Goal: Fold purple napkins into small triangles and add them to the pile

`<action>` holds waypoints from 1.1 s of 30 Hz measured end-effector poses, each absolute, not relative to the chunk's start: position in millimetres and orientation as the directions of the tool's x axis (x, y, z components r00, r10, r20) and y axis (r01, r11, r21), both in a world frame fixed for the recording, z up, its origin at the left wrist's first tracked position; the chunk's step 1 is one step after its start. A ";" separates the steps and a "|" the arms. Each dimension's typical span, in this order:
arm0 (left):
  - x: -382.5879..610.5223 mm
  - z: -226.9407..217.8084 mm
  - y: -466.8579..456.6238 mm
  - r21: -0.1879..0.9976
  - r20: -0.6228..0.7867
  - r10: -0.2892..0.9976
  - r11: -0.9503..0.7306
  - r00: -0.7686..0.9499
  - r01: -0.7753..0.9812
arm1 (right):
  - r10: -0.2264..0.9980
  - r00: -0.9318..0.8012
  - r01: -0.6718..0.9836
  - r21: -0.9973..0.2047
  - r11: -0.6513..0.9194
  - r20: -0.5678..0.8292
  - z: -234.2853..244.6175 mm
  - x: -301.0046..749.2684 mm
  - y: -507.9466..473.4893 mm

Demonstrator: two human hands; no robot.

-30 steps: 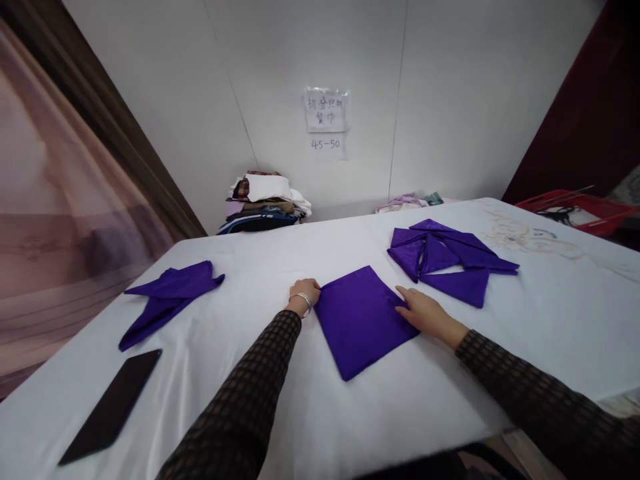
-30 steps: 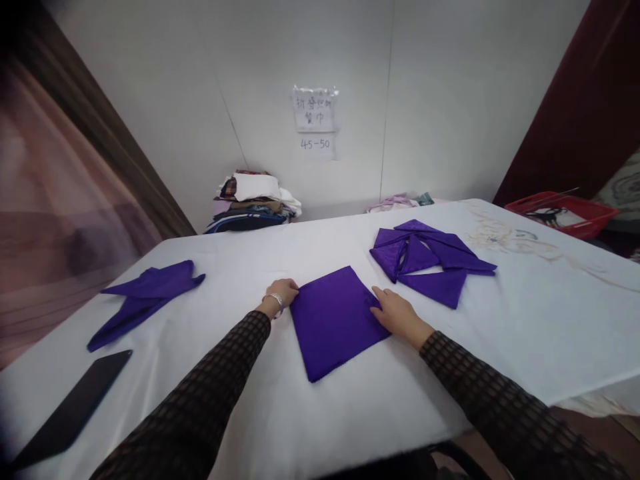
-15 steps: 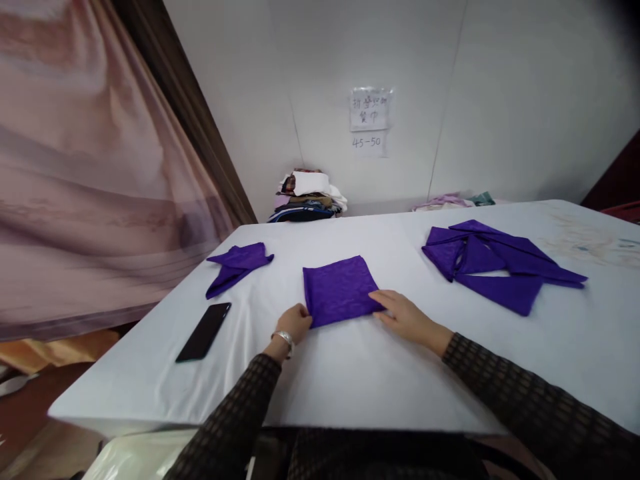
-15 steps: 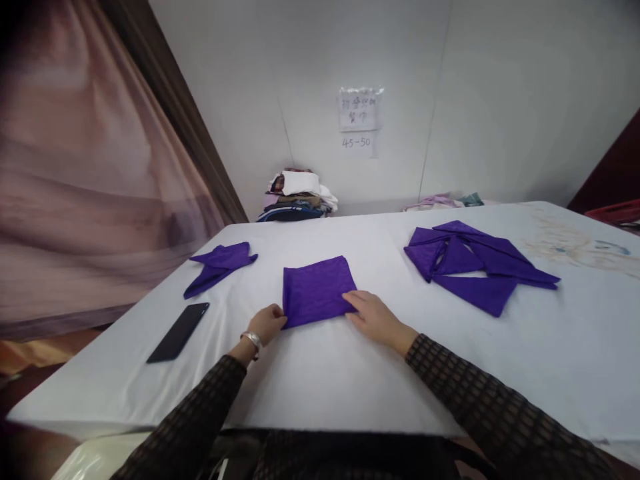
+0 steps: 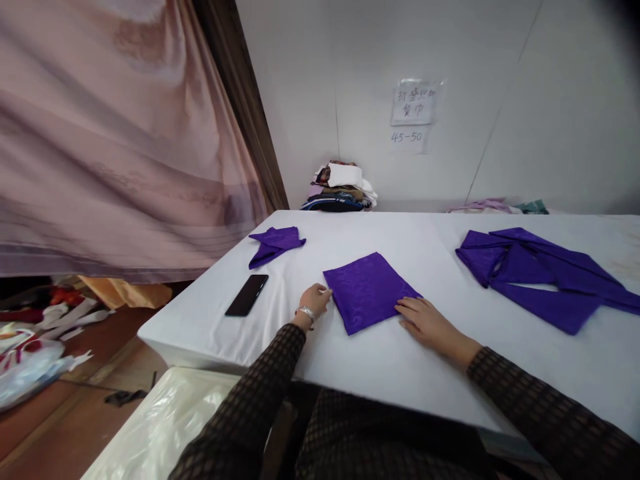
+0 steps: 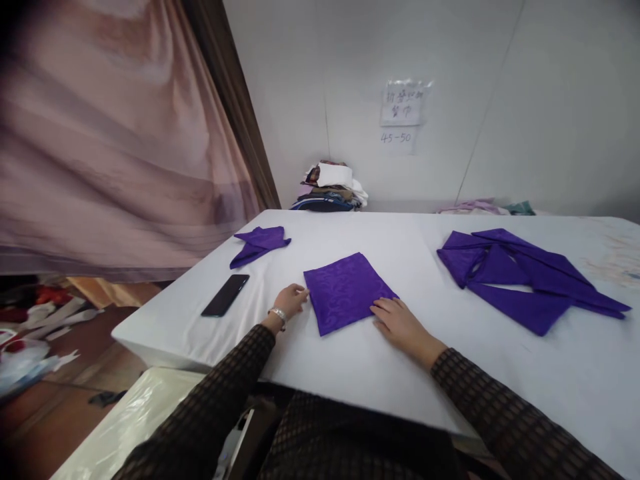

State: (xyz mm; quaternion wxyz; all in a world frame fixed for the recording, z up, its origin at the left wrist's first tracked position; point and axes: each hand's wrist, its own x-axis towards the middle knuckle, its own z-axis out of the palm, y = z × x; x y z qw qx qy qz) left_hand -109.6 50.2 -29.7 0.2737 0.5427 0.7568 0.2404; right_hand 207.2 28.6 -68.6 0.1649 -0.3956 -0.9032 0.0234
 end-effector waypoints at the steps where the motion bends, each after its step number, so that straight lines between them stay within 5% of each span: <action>1: -109.4 -29.9 59.4 0.657 -0.140 0.950 0.300 -0.279 0.692 | 0.720 -0.631 0.711 -0.157 0.686 0.288 -69.8 207.7 31.6; 7: -82.1 -28.2 80.1 0.662 -0.131 0.952 0.292 -0.277 0.690 | 0.693 -0.662 0.714 -0.040 0.699 0.286 -69.7 224.1 56.6; 12: -45.6 -38.7 33.3 0.742 -0.286 0.958 0.233 -0.018 0.629 | 0.771 -0.533 0.831 0.044 0.554 0.350 -62.3 281.4 88.5; 15: -46.4 -45.2 9.3 0.820 -0.260 0.962 0.175 0.081 0.545 | 0.782 -0.399 0.878 -0.045 0.476 0.478 -56.2 294.4 88.3; 18: -63.6 -46.2 3.3 0.758 -0.039 0.999 0.045 -0.023 0.650 | 0.724 -0.425 0.773 -0.198 0.603 0.544 -51.5 269.4 63.5; 21: -77.5 -44.6 5.8 0.565 0.131 0.991 -0.044 -0.037 0.824 | 0.680 -0.572 0.625 -0.293 0.723 0.458 -47.0 224.1 28.9; 24: -78.3 -44.1 9.2 0.476 0.126 0.992 -0.051 -0.011 0.878 | 0.695 -0.635 0.608 -0.337 0.719 0.338 -38.7 180.9 7.8; 33: -72.3 -49.7 24.6 0.565 0.134 0.983 0.029 -0.126 0.824 | 0.828 -0.543 0.801 -0.210 0.561 0.139 -28.1 103.0 25.0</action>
